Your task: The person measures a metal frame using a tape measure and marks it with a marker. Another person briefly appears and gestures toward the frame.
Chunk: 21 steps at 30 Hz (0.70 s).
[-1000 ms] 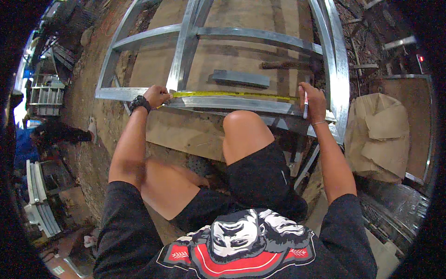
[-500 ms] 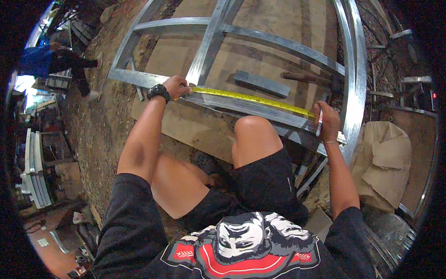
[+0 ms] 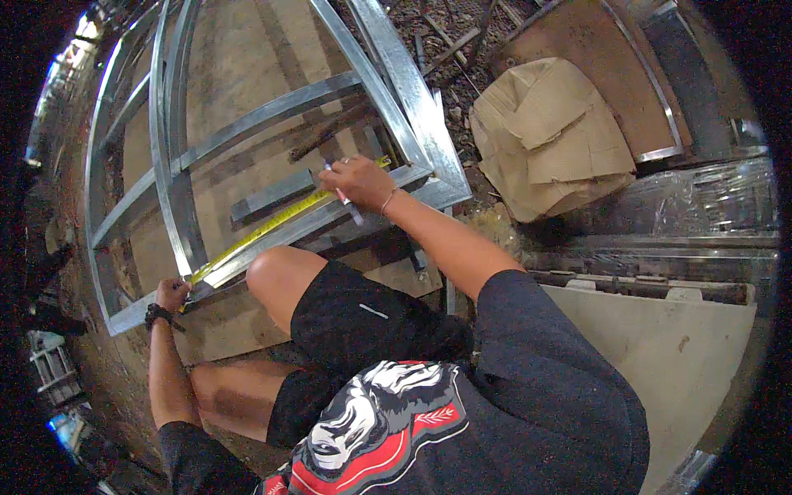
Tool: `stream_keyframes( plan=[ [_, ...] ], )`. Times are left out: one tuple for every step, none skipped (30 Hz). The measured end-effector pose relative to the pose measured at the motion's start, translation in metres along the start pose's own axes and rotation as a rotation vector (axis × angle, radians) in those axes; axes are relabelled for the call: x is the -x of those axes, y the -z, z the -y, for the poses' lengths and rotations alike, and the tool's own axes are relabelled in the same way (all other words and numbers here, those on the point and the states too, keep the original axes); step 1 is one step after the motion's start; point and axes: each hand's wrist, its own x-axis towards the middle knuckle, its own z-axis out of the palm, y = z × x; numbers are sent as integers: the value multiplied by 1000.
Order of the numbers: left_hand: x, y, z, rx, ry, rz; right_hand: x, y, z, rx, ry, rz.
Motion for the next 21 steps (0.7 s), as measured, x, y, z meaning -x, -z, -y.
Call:
stream_keyframes(
  plan=[
    [-4,-1,-15,15,-16,-17,6,0,-2,13,-2,15],
    [-3,-5,-29,34,-33,-32,12,0,-3,27,-3,34],
    [-3,-9,-44,56,-48,-47,16,-1,-5,18,-33,29],
    [6,4,-12,35,-70,-77,1,-4,6,-23,-25,-10],
    [7,-2,-11,48,-84,-97,3,-5,6,-45,-39,-18],
    [8,-6,-9,62,-98,-117,7,-4,3,-38,-52,-11],
    [10,-5,-5,73,-106,-147,6,-4,1,-34,-54,-12],
    [10,-5,-1,80,-55,-129,5,-4,0,-30,-55,-12],
    [10,-2,3,88,-2,-112,5,-5,2,-46,-58,-20],
    [11,-1,7,100,50,-96,7,-8,1,-59,-58,-26],
    [5,-6,-7,89,45,-90,13,-8,-5,-56,-70,-20],
    [0,-10,-21,78,41,-86,18,-8,-12,-94,-109,-7],
    [3,-9,-20,56,53,-92,16,-9,-13,-148,-137,-3],
    [6,-9,-19,44,19,-119,16,-10,-14,-201,-165,1],
    [8,-10,-19,31,-15,-146,17,-9,-15,-214,-164,-17],
    [10,-10,-18,17,-49,-172,19,-9,-17,-228,-164,-36],
    [12,-8,-17,20,-33,-170,20,-9,-18,-242,-164,-55],
    [13,-7,-16,24,-19,-168,20,-10,-18,-241,-165,-72],
    [12,-9,-19,30,-11,-158,23,-11,-19,-235,-175,-84],
    [12,-11,-21,39,-7,-154,26,-12,-19,-229,-185,-96],
    [11,-12,-22,49,-4,-149,28,-13,-19,-223,-189,-99]
  ],
)
